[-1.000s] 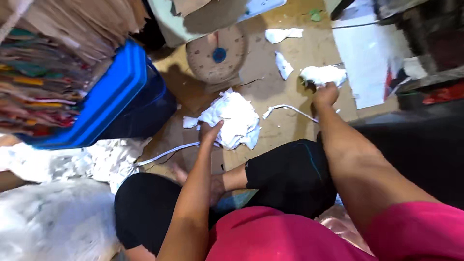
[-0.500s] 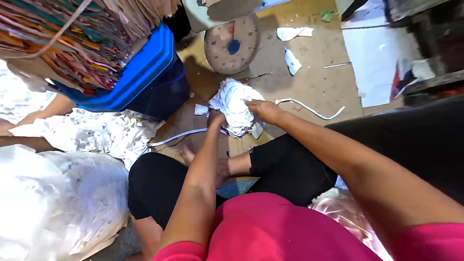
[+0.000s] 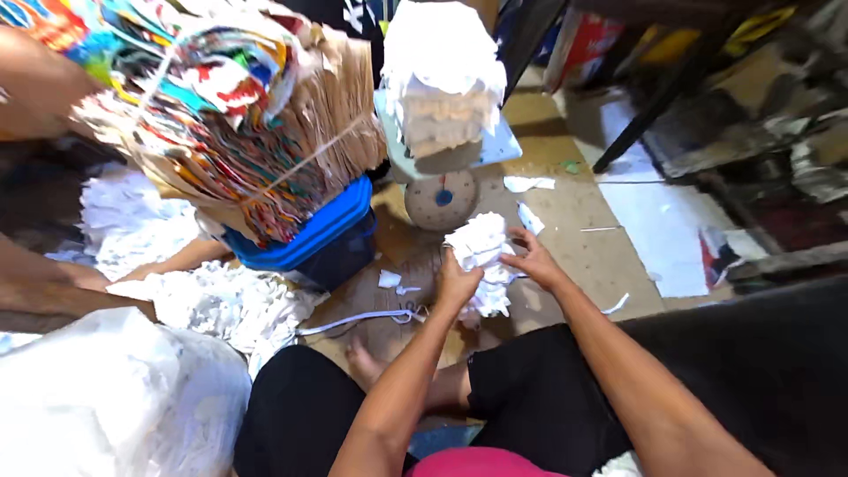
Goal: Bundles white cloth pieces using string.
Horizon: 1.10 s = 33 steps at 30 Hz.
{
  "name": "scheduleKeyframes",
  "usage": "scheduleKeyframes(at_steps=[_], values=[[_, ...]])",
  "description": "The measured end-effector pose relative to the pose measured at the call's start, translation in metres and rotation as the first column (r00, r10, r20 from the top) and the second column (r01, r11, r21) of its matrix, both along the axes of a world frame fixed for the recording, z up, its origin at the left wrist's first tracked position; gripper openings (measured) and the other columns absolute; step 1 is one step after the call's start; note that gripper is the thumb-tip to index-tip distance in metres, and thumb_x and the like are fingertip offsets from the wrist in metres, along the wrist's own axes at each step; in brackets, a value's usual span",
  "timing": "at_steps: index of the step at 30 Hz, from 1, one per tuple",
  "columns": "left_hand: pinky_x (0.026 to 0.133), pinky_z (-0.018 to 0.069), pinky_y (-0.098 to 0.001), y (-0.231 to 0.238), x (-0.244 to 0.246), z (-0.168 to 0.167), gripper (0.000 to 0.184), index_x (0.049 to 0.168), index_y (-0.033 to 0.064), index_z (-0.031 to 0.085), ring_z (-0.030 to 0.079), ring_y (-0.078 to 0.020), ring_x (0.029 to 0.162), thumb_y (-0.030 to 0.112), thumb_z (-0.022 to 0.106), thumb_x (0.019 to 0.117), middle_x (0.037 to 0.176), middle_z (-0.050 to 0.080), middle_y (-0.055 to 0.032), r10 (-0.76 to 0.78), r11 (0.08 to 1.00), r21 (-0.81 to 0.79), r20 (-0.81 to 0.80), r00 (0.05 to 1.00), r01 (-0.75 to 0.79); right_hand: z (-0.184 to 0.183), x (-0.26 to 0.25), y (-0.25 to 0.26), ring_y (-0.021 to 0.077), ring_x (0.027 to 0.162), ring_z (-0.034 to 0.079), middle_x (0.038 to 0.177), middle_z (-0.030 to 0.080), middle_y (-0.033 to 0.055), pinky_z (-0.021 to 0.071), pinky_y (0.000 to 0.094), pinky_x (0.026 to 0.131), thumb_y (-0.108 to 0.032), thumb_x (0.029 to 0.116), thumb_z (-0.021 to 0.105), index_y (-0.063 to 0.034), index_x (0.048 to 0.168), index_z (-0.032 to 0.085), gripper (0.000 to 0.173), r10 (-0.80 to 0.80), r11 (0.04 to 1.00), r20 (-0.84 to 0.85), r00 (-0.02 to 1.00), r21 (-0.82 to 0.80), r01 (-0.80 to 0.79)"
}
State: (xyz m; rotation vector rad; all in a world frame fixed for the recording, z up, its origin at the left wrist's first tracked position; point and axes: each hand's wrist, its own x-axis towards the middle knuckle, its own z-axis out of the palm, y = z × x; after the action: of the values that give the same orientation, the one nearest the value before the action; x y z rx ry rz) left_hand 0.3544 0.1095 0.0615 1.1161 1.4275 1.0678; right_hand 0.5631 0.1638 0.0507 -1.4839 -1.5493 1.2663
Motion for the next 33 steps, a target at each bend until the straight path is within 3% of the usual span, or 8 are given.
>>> scheduleKeyframes(at_steps=[3, 5, 8, 12, 17, 22, 25, 33], values=[[0.092, 0.0586, -0.0415, 0.009, -0.012, 0.09, 0.065, 0.138, -0.0054, 0.047, 0.07, -0.0214, 0.102, 0.003, 0.077, 0.0814, 0.112, 0.069, -0.0192, -0.159, 0.97, 0.211, 0.171, 0.972, 0.121, 0.055, 0.007, -0.012, -0.0003, 0.102, 0.065, 0.118, 0.065, -0.0063, 0.0579, 0.0227, 0.088, -0.066, 0.0734, 0.078, -0.0102, 0.147, 0.034, 0.103, -0.054, 0.995, -0.28, 0.958, 0.07, 0.077], [0.09, 0.0594, -0.0394, 0.034, -0.025, 0.149, 0.063, 0.136, -0.007, 0.048, 0.07, -0.0193, 0.099, 0.001, 0.076, 0.0804, 0.111, 0.069, -0.0182, -0.226, 0.902, 0.394, 0.088, 0.97, 0.174, 0.111, -0.004, -0.006, -0.0059, 0.082, 0.065, 0.091, 0.069, -0.0168, 0.0572, 0.0179, 0.075, -0.064, 0.0837, 0.07, -0.018, 0.12, 0.053, 0.061, -0.012, 0.988, -0.374, 0.927, 0.137, 0.068], [0.094, 0.0574, -0.0339, 0.091, -0.051, 0.23, 0.069, 0.14, -0.0113, 0.045, 0.069, -0.0158, 0.103, 0.002, 0.076, 0.0803, 0.117, 0.068, -0.0196, -0.192, 0.764, 0.622, -0.036, 0.981, 0.173, 0.194, -0.034, 0.047, -0.0003, 0.083, 0.07, 0.094, 0.071, -0.0145, 0.0617, 0.024, 0.077, -0.038, 0.1048, 0.049, -0.021, 0.124, 0.051, 0.026, 0.094, 0.956, -0.438, 0.894, 0.289, 0.041], [0.086, 0.0624, -0.0375, 0.193, -0.093, 0.302, 0.057, 0.131, -0.0065, 0.052, 0.072, -0.0189, 0.097, 0.008, 0.076, 0.0823, 0.11, 0.07, -0.0157, -0.02, 0.75, 0.661, 0.015, 1.0, 0.006, 0.281, -0.097, 0.149, 0.014, 0.101, 0.07, 0.118, 0.068, 0.0055, 0.0611, 0.0349, 0.089, -0.034, 0.1088, 0.049, -0.0071, 0.149, 0.04, 0.049, 0.032, 0.92, -0.436, 0.9, 0.365, 0.144], [0.08, 0.0562, -0.0406, 0.246, -0.111, 0.243, 0.043, 0.128, 0.0011, 0.059, 0.065, -0.0193, 0.091, 0.032, 0.059, 0.0989, 0.106, 0.067, -0.012, 0.112, 0.978, 0.173, 0.024, 0.993, -0.114, 0.258, -0.141, 0.218, 0.0266, 0.118, 0.063, 0.132, 0.063, 0.0164, 0.0521, 0.049, 0.099, -0.053, 0.0959, 0.066, -0.0047, 0.142, 0.055, 0.068, -0.186, 0.977, -0.127, 0.974, 0.079, 0.197], [0.099, 0.0565, -0.05, 0.252, -0.11, 0.176, 0.075, 0.146, 0.0108, 0.051, 0.066, -0.0253, 0.12, 0.069, 0.041, 0.1002, 0.133, 0.065, -0.0139, 0.162, 0.96, 0.125, 0.476, 0.865, -0.249, 0.215, -0.132, 0.222, 0.018, 0.104, 0.07, 0.114, 0.071, 0.0048, 0.0612, 0.0423, 0.086, -0.072, 0.1017, 0.026, -0.0214, 0.14, 0.054, 0.069, 0.103, 0.989, -0.489, 0.866, -0.046, -0.144], [0.102, 0.0535, -0.0441, 0.239, -0.11, 0.151, 0.068, 0.149, 0.0207, 0.05, 0.061, -0.0165, 0.125, 0.066, 0.024, 0.1053, 0.137, 0.063, -0.0051, 0.091, 0.956, 0.189, 0.541, 0.836, -0.226, 0.189, -0.121, 0.226, 0.0174, 0.116, 0.067, 0.124, 0.07, 0.0034, 0.0587, 0.0438, 0.096, -0.073, 0.1008, 0.009, -0.0235, 0.146, 0.049, 0.078, 0.216, 0.966, -0.647, 0.731, 0.034, -0.256], [0.091, 0.0549, -0.0373, 0.203, -0.093, 0.15, 0.053, 0.142, 0.0125, 0.051, 0.062, -0.0148, 0.109, 0.048, 0.026, 0.1116, 0.124, 0.064, -0.0078, 0.118, 0.974, 0.096, 0.561, 0.819, -0.206, 0.175, -0.111, 0.196, 0.0166, 0.109, 0.068, 0.117, 0.071, 0.0026, 0.0599, 0.042, 0.091, -0.069, 0.1038, 0.015, -0.022, 0.139, 0.054, 0.071, 0.164, 0.98, -0.671, 0.724, 0.024, -0.199]])
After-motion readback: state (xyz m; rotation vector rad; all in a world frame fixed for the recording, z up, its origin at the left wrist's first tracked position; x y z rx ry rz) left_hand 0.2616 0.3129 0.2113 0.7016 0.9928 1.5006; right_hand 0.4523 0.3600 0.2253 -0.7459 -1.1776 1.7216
